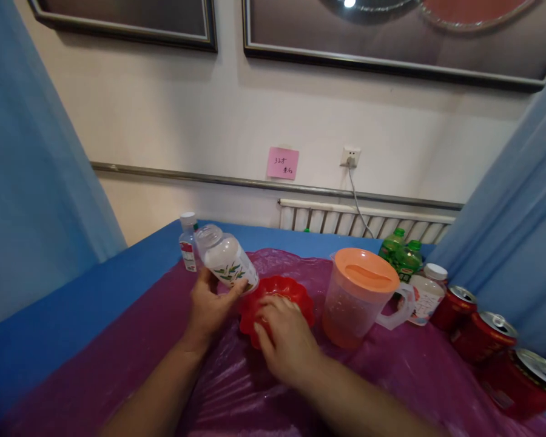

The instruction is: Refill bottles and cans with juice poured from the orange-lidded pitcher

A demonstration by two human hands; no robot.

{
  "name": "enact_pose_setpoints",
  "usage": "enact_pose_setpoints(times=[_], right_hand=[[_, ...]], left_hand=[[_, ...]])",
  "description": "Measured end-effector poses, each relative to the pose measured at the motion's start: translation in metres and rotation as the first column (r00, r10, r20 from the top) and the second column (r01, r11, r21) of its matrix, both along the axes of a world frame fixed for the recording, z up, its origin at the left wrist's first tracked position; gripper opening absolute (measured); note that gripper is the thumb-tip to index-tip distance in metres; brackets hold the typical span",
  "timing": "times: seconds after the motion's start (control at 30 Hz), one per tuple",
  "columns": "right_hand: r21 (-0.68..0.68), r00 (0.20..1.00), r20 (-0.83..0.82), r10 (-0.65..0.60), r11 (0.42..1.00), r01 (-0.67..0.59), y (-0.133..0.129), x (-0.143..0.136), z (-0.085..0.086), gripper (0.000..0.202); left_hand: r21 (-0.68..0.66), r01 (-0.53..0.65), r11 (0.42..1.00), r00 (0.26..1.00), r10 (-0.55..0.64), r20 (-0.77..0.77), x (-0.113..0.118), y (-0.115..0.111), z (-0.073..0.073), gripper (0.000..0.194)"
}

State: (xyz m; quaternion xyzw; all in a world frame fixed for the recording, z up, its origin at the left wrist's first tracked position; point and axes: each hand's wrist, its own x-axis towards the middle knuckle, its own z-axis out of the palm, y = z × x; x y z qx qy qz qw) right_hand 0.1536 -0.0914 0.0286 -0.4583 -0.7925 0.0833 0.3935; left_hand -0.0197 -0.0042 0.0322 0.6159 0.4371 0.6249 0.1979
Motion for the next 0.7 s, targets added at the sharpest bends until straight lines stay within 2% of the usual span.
enact_pose_setpoints(times=[0.07, 0.17, 0.27, 0.37, 0.43, 0.5, 0.57, 0.7], right_hand=[[0.048, 0.993, -0.118, -0.027, 0.998, 0.032, -0.036, 0.026, -0.012, 0.02], [0.099, 0.959, -0.225, -0.175, 0.975, 0.201, -0.078, 0.066, -0.033, 0.022], [0.126, 0.846, -0.375, -0.379, 0.883, 0.451, -0.095, 0.105, -0.045, 0.017], [0.087, 0.65, -0.583, -0.488, 0.758, 0.647, -0.087, 0.138, -0.044, 0.029], [0.031, 0.543, -0.669, -0.507, 0.711, 0.702, -0.073, 0.155, -0.038, 0.046], [-0.047, 0.478, -0.707, -0.521, 0.709, 0.704, -0.056, 0.167, -0.032, 0.054], [-0.128, 0.441, -0.722, -0.533, 0.729, 0.673, -0.041, 0.174, -0.029, 0.052], [-0.223, 0.402, -0.748, -0.528, 0.77, 0.598, -0.021, 0.181, -0.036, 0.049]], left_hand=[[-0.041, 0.049, 0.998, 0.996, -0.052, -0.078, 0.007, -0.002, -0.004, 0.059], [-0.097, 0.097, 0.991, 0.981, -0.111, -0.156, 0.016, -0.006, -0.007, 0.068], [-0.149, 0.114, 0.982, 0.968, -0.143, -0.205, 0.021, -0.008, -0.007, 0.07], [-0.181, 0.118, 0.976, 0.948, -0.166, -0.273, 0.023, -0.009, -0.004, 0.068], [-0.176, 0.135, 0.975, 0.936, -0.184, -0.299, 0.024, -0.008, -0.004, 0.069], [-0.157, 0.157, 0.975, 0.928, -0.2, -0.315, 0.025, -0.007, -0.004, 0.069], [-0.153, 0.182, 0.971, 0.919, -0.223, -0.325, 0.025, -0.006, -0.005, 0.067], [-0.18, 0.214, 0.96, 0.903, -0.265, -0.339, 0.025, -0.005, -0.006, 0.067]])
